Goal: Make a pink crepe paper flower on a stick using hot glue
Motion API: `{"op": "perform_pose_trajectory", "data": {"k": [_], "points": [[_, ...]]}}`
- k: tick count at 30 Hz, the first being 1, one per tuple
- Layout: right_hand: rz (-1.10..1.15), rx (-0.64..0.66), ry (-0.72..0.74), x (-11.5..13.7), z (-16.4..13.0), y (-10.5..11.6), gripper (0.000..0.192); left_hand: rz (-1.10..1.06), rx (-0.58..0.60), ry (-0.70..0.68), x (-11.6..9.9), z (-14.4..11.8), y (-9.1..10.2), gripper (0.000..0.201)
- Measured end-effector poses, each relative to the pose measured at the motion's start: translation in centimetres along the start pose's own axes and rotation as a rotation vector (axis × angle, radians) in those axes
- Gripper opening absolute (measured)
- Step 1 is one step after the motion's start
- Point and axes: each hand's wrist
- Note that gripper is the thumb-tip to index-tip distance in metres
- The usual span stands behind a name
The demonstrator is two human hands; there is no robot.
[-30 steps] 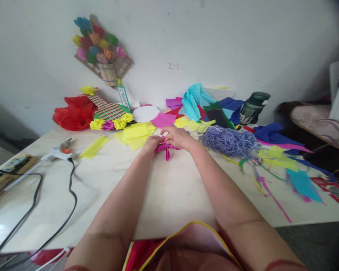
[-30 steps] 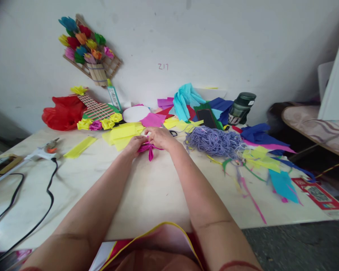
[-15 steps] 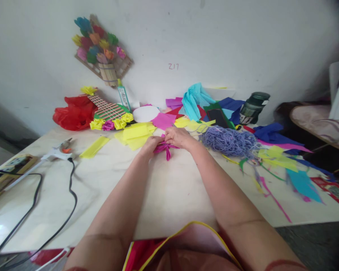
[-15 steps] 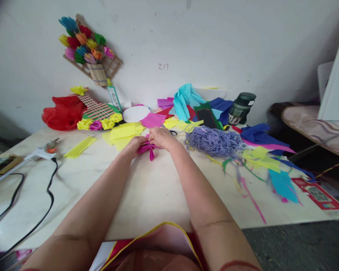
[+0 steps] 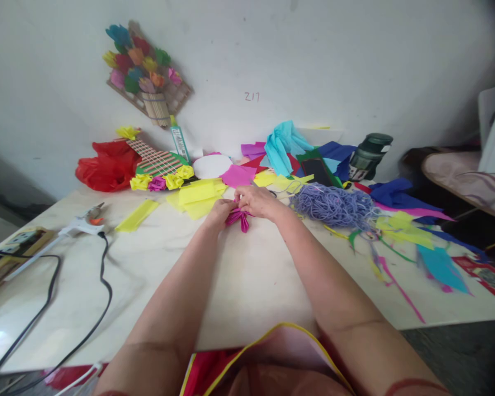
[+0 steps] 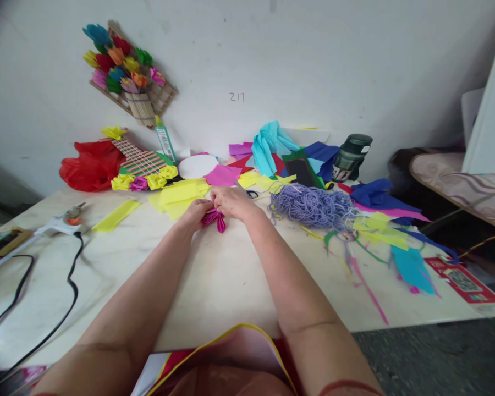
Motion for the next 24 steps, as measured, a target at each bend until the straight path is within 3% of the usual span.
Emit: {"op": "perform_pose_trajectory", "data": {"k": [13,24], "points": [[-0.077,0.025,-0.002,-0.4,-0.1,0.2,0.018,-0.033,-0.054,-0.040,0.1,-0.1,-0.1,0.023],[-0.047,-0.069,0.000,-1.2,-0.4,-0.1,0.015,0.049,-0.065,-0.278,0.4,-0.3,-0.2,0.032]]}}
Point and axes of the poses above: each hand's wrist, its own z-axis towards the middle knuckle, its own y-axis out of the back of the hand, x = y × z, and after that the axes turned 3 degrees about -y, right-handed
